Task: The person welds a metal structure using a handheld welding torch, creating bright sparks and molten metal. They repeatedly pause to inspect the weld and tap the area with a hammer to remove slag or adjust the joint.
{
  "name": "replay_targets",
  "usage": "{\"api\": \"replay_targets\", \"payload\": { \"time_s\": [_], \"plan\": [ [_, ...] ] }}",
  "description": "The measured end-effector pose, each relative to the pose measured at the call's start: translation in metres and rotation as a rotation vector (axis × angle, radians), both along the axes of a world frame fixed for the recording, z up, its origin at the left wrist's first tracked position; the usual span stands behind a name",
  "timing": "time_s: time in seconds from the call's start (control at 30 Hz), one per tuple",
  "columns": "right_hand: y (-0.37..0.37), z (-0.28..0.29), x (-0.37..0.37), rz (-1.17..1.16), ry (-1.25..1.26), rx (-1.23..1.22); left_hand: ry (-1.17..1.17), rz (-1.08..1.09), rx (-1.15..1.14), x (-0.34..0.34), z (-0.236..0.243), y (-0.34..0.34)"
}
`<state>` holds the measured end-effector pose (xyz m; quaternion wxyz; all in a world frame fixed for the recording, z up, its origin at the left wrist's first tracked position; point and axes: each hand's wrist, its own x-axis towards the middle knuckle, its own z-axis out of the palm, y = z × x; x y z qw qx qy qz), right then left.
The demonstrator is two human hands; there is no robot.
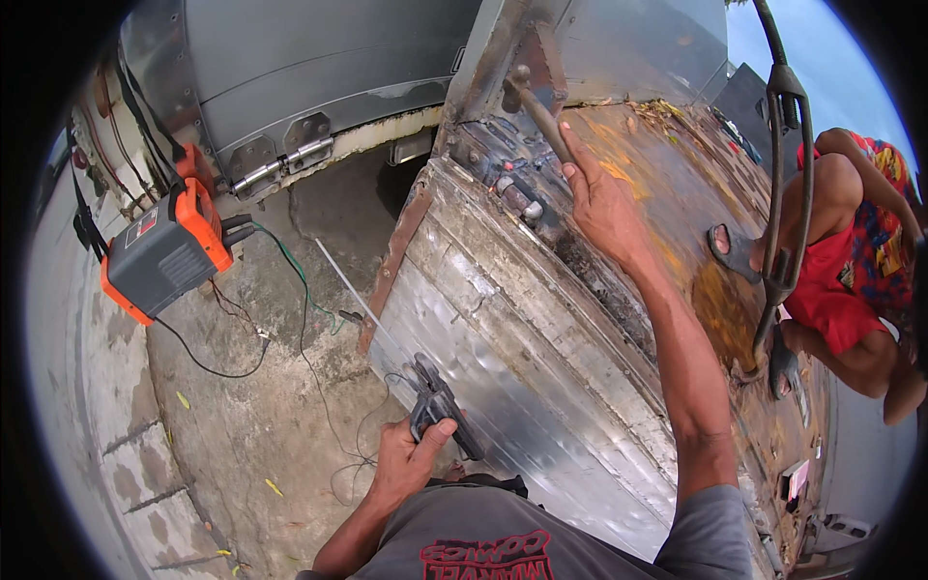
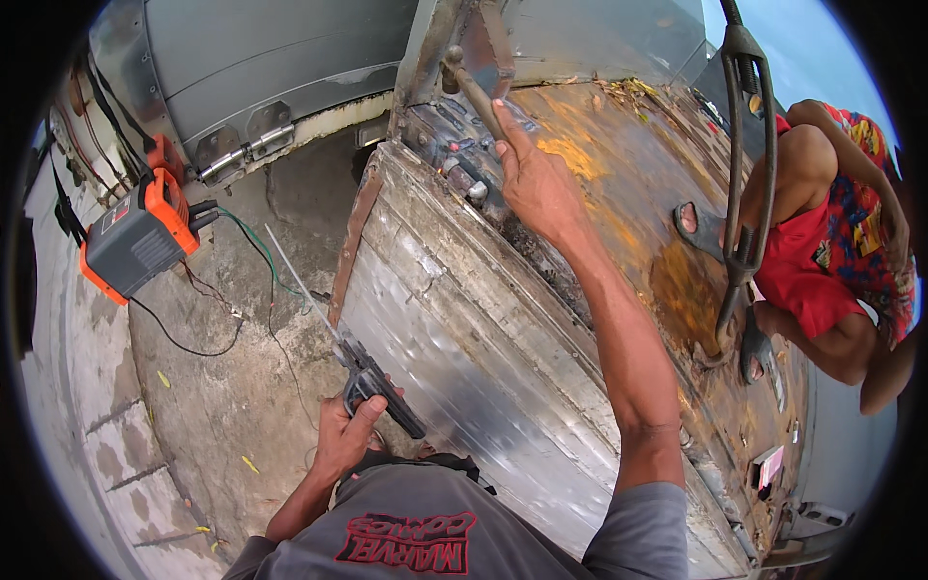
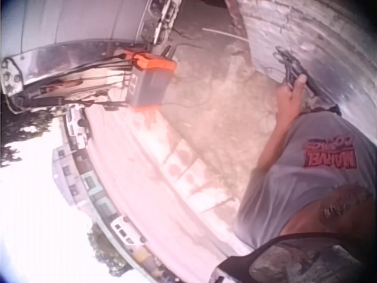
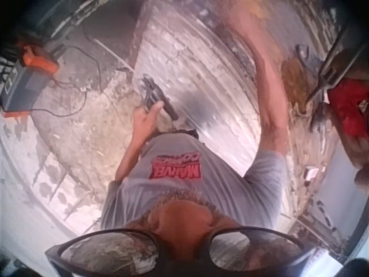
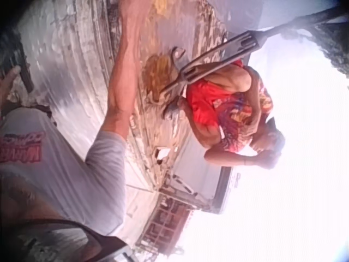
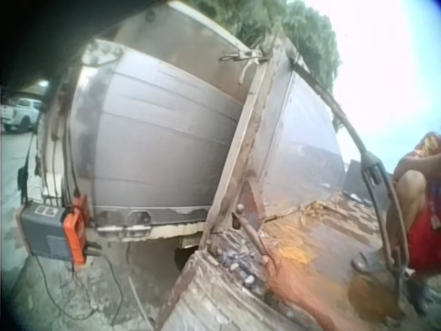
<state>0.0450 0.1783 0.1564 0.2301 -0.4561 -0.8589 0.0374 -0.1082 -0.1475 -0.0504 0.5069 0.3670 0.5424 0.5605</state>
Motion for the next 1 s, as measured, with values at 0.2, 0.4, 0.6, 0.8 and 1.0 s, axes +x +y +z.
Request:
{"api": "replay_targets", "payload": {
  "time_s": [0.2,0.4,0.6,0.8,1.0],
  "plan": [
    [-0.001,-0.031,0.020,-0.058,-0.126,0.004,0.001,-0.002,-0.013,0.002,-0.011,0.001],
    [-0.003,-0.021,0.017,-0.042,-0.111,-0.033,-0.087,0.165,-0.008,0.006,-0.002,-0.002],
    [0.008,-0.026,0.036,-0.054,-0.168,-0.037,-0.064,0.126,-0.018,0.006,-0.006,0.003],
    [-0.014,-0.050,0.036,-0.047,-0.104,-0.024,-0.002,0.053,-0.019,-0.003,-0.031,0.002],
    [-0.025,-0.023,0.022,-0.065,-0.077,-0.110,-0.064,0.169,0.022,0.004,-0.005,0.006]
  ]
}}
